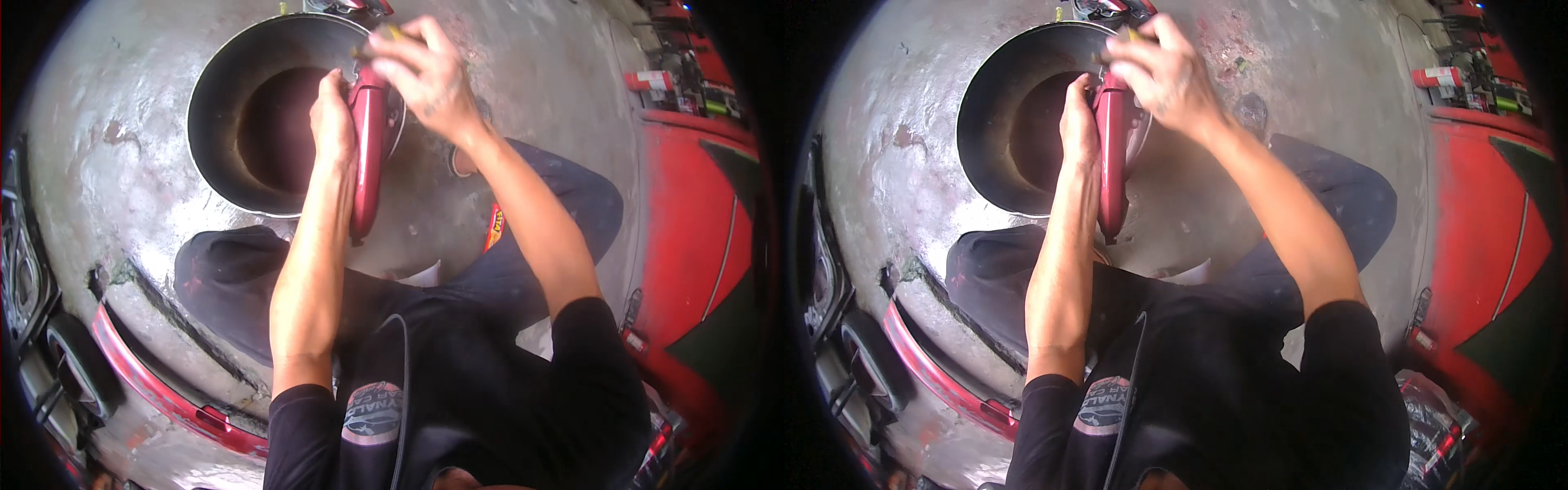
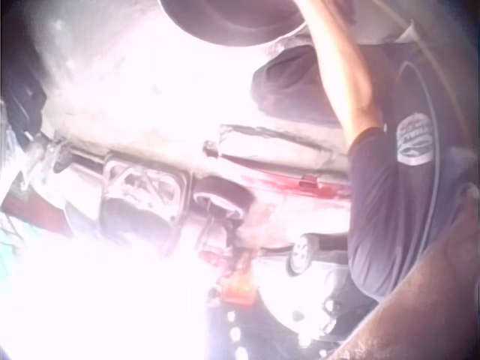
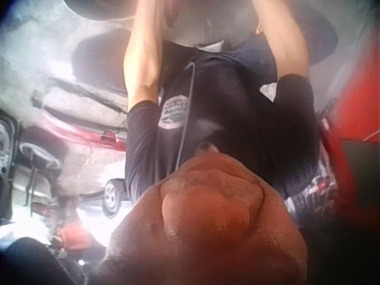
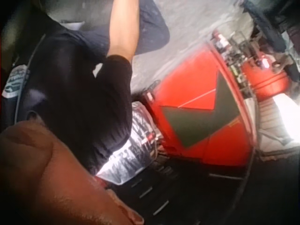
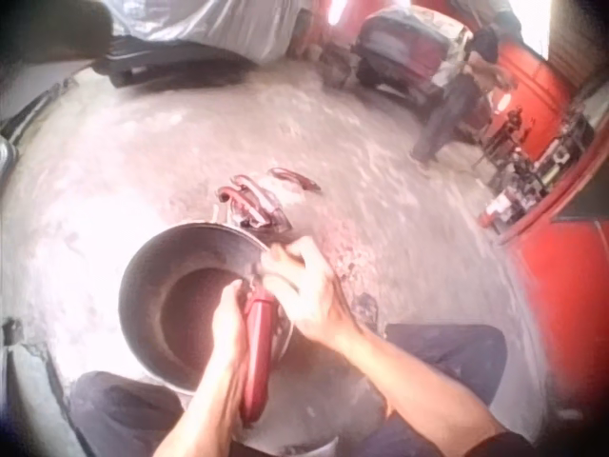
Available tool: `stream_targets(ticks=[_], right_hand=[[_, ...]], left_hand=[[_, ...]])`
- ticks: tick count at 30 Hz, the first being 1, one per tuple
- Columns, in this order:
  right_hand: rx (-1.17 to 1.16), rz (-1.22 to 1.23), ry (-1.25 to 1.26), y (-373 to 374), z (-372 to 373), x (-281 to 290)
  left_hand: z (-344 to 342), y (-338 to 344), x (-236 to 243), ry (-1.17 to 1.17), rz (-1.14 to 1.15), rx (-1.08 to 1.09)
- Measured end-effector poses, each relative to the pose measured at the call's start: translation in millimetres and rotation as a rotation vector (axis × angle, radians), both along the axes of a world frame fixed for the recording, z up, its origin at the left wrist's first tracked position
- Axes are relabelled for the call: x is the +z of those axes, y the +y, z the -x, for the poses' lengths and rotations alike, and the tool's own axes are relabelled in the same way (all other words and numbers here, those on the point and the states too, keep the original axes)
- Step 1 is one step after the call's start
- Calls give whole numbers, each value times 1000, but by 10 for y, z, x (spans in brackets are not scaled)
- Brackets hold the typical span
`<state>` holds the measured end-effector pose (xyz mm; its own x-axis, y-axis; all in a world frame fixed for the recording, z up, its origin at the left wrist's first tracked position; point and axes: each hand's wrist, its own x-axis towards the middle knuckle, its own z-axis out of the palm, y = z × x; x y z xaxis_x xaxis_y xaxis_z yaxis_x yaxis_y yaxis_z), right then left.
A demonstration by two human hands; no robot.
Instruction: The person sits on the floor of a workshop and sands a red plastic car part using a sanding block. They repeatedly dip the sanding block into a bucket of water and rub it against the surface of the part to smooth it.
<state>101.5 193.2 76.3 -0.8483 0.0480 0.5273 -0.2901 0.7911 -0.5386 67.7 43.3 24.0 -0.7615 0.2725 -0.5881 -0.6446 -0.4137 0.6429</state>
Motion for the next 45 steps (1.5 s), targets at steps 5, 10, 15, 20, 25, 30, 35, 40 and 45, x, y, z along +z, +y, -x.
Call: stream_targets(ticks=[5, 10, 15, 20, 25, 30, 35, 40, 45], right_hand=[[6, -117, -35, 35, 78, 19], [75, -88, -43, 37, -148, 85], [-25, -36, -95, 9, 218, 89], [25, 19, -24, -88, -244, 33], [-96, -20, -104, 60, 207, 29], [-10, -2, 2, -109, -272, 20], [-94, -24, -69, 13, 182, 25], [-37, 0, -28, -69, -239, 31], [-115, -17, -51, 36, 199, -11]], left_hand=[[65, -9, 8, -99, -74, -8], [57, 4, 11, -59, -75, 7], [26, -1, 7, -78, -107, 16], [21, -20, 52, -5, -40, 9], [-2, -33, 29, -37, -148, 0], [10, -11, 127, -68, -91, 30], [18, -56, 19, -91, -179, 8], [69, -4, -107, -96, -183, 10], [0, -74, -96, -88, -228, -34]])
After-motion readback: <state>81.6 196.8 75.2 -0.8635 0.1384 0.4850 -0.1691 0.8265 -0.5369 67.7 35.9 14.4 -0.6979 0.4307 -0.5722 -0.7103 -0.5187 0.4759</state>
